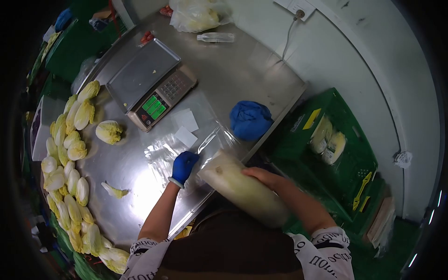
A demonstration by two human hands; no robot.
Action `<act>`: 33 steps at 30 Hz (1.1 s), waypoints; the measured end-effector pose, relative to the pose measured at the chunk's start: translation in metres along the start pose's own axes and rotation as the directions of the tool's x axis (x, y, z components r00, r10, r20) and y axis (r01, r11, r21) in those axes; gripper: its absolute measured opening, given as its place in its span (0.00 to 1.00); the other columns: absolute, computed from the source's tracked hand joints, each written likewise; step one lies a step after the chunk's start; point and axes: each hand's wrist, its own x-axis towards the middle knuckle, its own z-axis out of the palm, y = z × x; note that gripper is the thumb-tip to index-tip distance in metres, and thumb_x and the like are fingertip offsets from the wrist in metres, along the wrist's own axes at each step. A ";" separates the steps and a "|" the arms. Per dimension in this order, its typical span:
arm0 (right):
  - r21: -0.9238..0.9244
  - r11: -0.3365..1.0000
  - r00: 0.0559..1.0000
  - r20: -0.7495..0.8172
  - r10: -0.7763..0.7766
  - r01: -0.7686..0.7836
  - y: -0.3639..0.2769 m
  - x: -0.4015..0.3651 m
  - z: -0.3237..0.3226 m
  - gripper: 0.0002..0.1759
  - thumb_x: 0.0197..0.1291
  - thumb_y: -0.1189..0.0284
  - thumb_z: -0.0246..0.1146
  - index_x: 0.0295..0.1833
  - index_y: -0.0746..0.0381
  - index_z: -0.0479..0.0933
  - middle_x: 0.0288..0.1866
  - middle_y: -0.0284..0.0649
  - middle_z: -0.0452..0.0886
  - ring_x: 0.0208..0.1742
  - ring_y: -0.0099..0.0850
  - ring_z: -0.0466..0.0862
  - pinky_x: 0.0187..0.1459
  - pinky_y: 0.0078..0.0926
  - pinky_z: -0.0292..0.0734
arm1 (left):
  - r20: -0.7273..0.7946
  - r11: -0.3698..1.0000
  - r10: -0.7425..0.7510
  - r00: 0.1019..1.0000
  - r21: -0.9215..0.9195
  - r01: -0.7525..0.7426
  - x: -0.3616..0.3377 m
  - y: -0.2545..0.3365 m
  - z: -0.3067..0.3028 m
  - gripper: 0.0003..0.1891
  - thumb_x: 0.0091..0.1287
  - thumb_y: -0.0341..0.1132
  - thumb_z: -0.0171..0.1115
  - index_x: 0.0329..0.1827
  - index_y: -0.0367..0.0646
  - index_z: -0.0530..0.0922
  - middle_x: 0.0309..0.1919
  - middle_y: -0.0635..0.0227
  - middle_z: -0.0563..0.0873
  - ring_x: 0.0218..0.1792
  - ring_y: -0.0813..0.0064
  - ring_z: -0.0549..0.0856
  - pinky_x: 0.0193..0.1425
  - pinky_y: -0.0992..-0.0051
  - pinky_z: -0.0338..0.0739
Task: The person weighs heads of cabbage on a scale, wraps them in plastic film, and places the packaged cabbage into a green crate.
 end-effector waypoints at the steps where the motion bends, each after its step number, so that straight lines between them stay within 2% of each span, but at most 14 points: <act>1: -0.012 1.000 1.000 0.027 0.008 -0.008 0.004 0.004 0.000 0.25 0.63 0.52 0.56 0.51 0.63 0.77 0.42 0.36 0.82 0.39 0.24 0.80 0.41 0.24 0.75 | -0.074 0.995 0.033 0.997 0.099 -0.026 0.001 0.009 0.002 0.05 0.56 0.33 0.64 0.31 0.43 0.83 0.30 0.59 0.83 0.35 0.58 0.82 0.42 0.64 0.75; 5: 0.003 0.999 0.996 0.079 0.033 -0.033 0.009 0.010 -0.001 0.26 0.64 0.52 0.54 0.53 0.63 0.76 0.43 0.37 0.81 0.41 0.23 0.80 0.42 0.25 0.75 | -0.100 0.939 0.281 0.954 0.235 -0.252 -0.010 -0.003 0.068 0.07 0.57 0.37 0.61 0.27 0.45 0.82 0.25 0.60 0.81 0.31 0.56 0.80 0.37 0.62 0.73; 8: 0.004 0.999 0.996 0.080 0.041 -0.042 0.012 0.009 -0.006 0.26 0.64 0.52 0.54 0.55 0.62 0.76 0.45 0.37 0.81 0.42 0.24 0.80 0.44 0.25 0.76 | 0.007 0.947 -0.005 1.000 0.322 0.002 -0.009 0.013 0.072 0.08 0.56 0.38 0.60 0.28 0.44 0.81 0.26 0.59 0.80 0.32 0.56 0.80 0.38 0.65 0.74; 9: -0.011 0.999 0.996 0.083 0.042 -0.042 0.012 0.010 -0.009 0.26 0.64 0.51 0.54 0.55 0.62 0.75 0.45 0.37 0.81 0.43 0.24 0.80 0.44 0.26 0.76 | 0.126 0.926 0.049 0.991 0.365 -0.093 -0.004 0.011 0.067 0.07 0.59 0.35 0.59 0.31 0.42 0.82 0.31 0.57 0.83 0.35 0.58 0.82 0.41 0.67 0.76; 12: 0.134 0.986 0.994 0.061 0.089 -0.097 0.014 0.012 -0.016 0.27 0.63 0.50 0.55 0.56 0.62 0.75 0.46 0.38 0.81 0.43 0.25 0.81 0.44 0.26 0.76 | -0.157 0.941 -0.091 0.983 -0.338 0.033 -0.010 0.007 0.056 0.04 0.63 0.27 0.59 0.35 0.37 0.81 0.36 0.62 0.84 0.36 0.70 0.83 0.43 0.74 0.77; 16: 0.185 0.981 0.998 0.034 0.057 -0.063 0.015 0.023 -0.018 0.27 0.64 0.50 0.54 0.56 0.62 0.75 0.46 0.39 0.81 0.43 0.27 0.81 0.45 0.25 0.76 | -0.062 0.864 -0.137 0.989 -0.495 0.088 -0.007 0.030 0.031 0.06 0.65 0.23 0.58 0.42 0.36 0.81 0.41 0.65 0.84 0.41 0.77 0.83 0.49 0.77 0.76; 17: 0.180 0.982 0.999 0.024 0.048 -0.052 0.014 0.024 -0.014 0.27 0.65 0.51 0.54 0.56 0.62 0.75 0.46 0.39 0.81 0.43 0.27 0.81 0.45 0.25 0.76 | -0.105 0.843 -0.199 0.974 -0.525 0.116 -0.006 0.039 0.036 0.04 0.62 0.26 0.60 0.38 0.38 0.81 0.40 0.60 0.84 0.43 0.63 0.83 0.50 0.69 0.75; 20: 0.004 1.000 0.996 -0.083 0.012 -0.012 -0.003 0.030 0.010 0.25 0.66 0.53 0.53 0.56 0.62 0.75 0.47 0.40 0.81 0.44 0.28 0.81 0.46 0.25 0.76 | -0.324 0.954 0.072 0.943 -0.253 -0.160 0.005 0.094 0.046 0.05 0.61 0.26 0.60 0.39 0.39 0.81 0.42 0.60 0.84 0.46 0.61 0.82 0.53 0.67 0.73; 23: 0.119 0.980 0.974 -0.180 -0.137 0.159 0.009 0.051 0.012 0.23 0.67 0.55 0.53 0.55 0.62 0.75 0.49 0.40 0.80 0.47 0.28 0.80 0.48 0.26 0.76 | -0.208 0.904 0.337 0.918 -0.203 -0.377 0.011 0.141 0.030 0.08 0.59 0.25 0.58 0.41 0.39 0.80 0.45 0.61 0.83 0.49 0.57 0.80 0.56 0.63 0.71; 26: 0.182 0.928 0.934 -0.216 -0.283 0.324 -0.008 0.035 0.032 0.23 0.67 0.57 0.54 0.55 0.64 0.75 0.51 0.40 0.78 0.49 0.27 0.78 0.52 0.26 0.73 | 0.016 0.739 0.649 0.760 -0.249 -0.626 0.015 0.149 0.009 0.15 0.56 0.24 0.62 0.48 0.37 0.78 0.52 0.57 0.80 0.56 0.57 0.77 0.63 0.64 0.67; 28: 0.140 0.902 0.907 -0.170 -0.386 0.409 -0.013 0.027 0.044 0.23 0.66 0.57 0.55 0.55 0.65 0.75 0.50 0.39 0.79 0.49 0.26 0.78 0.52 0.26 0.72 | -0.420 0.973 0.112 0.900 -0.137 -0.186 0.003 0.165 -0.015 0.13 0.60 0.28 0.62 0.48 0.36 0.78 0.59 0.55 0.74 0.60 0.60 0.74 0.65 0.63 0.65; 30: 0.038 0.916 0.909 -0.144 -0.391 0.400 -0.020 0.018 0.057 0.25 0.65 0.55 0.57 0.56 0.66 0.74 0.48 0.40 0.79 0.49 0.26 0.77 0.51 0.25 0.71 | -0.290 0.761 -0.392 0.873 -0.636 0.131 -0.011 0.138 -0.020 0.26 0.62 0.33 0.64 0.62 0.35 0.68 0.62 0.57 0.71 0.61 0.64 0.72 0.64 0.68 0.67; 32: -0.049 0.911 0.894 -0.180 -0.411 0.409 -0.028 0.011 0.085 0.27 0.64 0.53 0.58 0.56 0.66 0.74 0.48 0.41 0.79 0.49 0.26 0.77 0.51 0.25 0.71 | 0.345 0.142 -0.414 0.842 -0.890 0.434 -0.035 0.126 -0.022 0.30 0.67 0.40 0.59 0.68 0.38 0.61 0.60 0.57 0.74 0.58 0.65 0.75 0.63 0.69 0.70; 33: -0.122 0.878 0.857 -0.187 -0.479 0.464 -0.027 0.017 0.092 0.32 0.63 0.52 0.59 0.61 0.68 0.70 0.55 0.45 0.76 0.55 0.31 0.75 0.55 0.27 0.70 | 0.473 -0.119 -0.399 0.785 -0.876 0.468 -0.052 0.139 -0.016 0.29 0.69 0.44 0.57 0.69 0.40 0.61 0.60 0.57 0.74 0.58 0.65 0.76 0.64 0.68 0.70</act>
